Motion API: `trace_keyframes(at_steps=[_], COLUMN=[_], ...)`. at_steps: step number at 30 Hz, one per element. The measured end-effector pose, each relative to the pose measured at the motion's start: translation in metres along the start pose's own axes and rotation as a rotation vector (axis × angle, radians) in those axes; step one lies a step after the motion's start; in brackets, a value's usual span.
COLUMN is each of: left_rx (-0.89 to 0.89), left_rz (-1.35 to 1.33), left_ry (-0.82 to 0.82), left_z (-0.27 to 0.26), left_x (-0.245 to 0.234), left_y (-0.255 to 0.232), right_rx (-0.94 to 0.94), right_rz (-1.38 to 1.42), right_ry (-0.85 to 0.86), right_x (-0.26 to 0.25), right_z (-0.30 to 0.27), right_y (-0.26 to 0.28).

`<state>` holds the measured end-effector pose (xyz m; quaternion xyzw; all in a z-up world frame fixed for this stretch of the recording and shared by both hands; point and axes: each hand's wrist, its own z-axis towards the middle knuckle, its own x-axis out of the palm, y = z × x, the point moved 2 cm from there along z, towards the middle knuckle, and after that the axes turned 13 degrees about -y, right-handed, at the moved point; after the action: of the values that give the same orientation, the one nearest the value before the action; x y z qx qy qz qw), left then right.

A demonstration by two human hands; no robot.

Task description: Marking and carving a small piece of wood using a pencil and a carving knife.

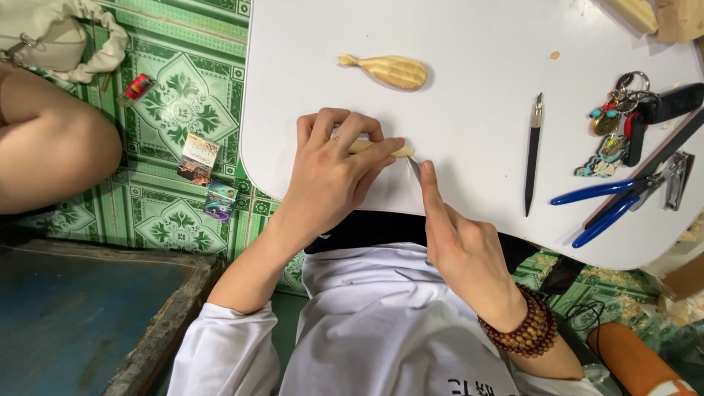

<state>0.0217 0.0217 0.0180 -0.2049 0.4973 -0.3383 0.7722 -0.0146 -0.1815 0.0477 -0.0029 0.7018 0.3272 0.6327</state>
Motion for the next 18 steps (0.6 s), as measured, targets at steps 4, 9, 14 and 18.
trace_keyframes(at_steps=[4,9,14,18], left_rx=[0.001,0.02,0.032,0.039], left_rz=[-0.015,-0.007,-0.003,0.007], left_ry=[-0.023,-0.05,-0.057,-0.066], left_z=[-0.0024,-0.0057,-0.0064,-0.0058], left_x=[0.001,0.0025,0.0036,0.0017], left_y=[0.0017,0.0042,0.0059,0.0056], right_rx=[-0.014,-0.015,0.01,0.005], right_rz=[0.001,-0.015,-0.013,-0.029], right_ry=[0.004,-0.004,0.001,-0.009], right_x=[-0.0003,-0.0012,0.0025,0.0019], right_z=[0.0015,0.0024,-0.0017,0.0013], right_y=[0.0028,0.0047,0.0041,0.0079])
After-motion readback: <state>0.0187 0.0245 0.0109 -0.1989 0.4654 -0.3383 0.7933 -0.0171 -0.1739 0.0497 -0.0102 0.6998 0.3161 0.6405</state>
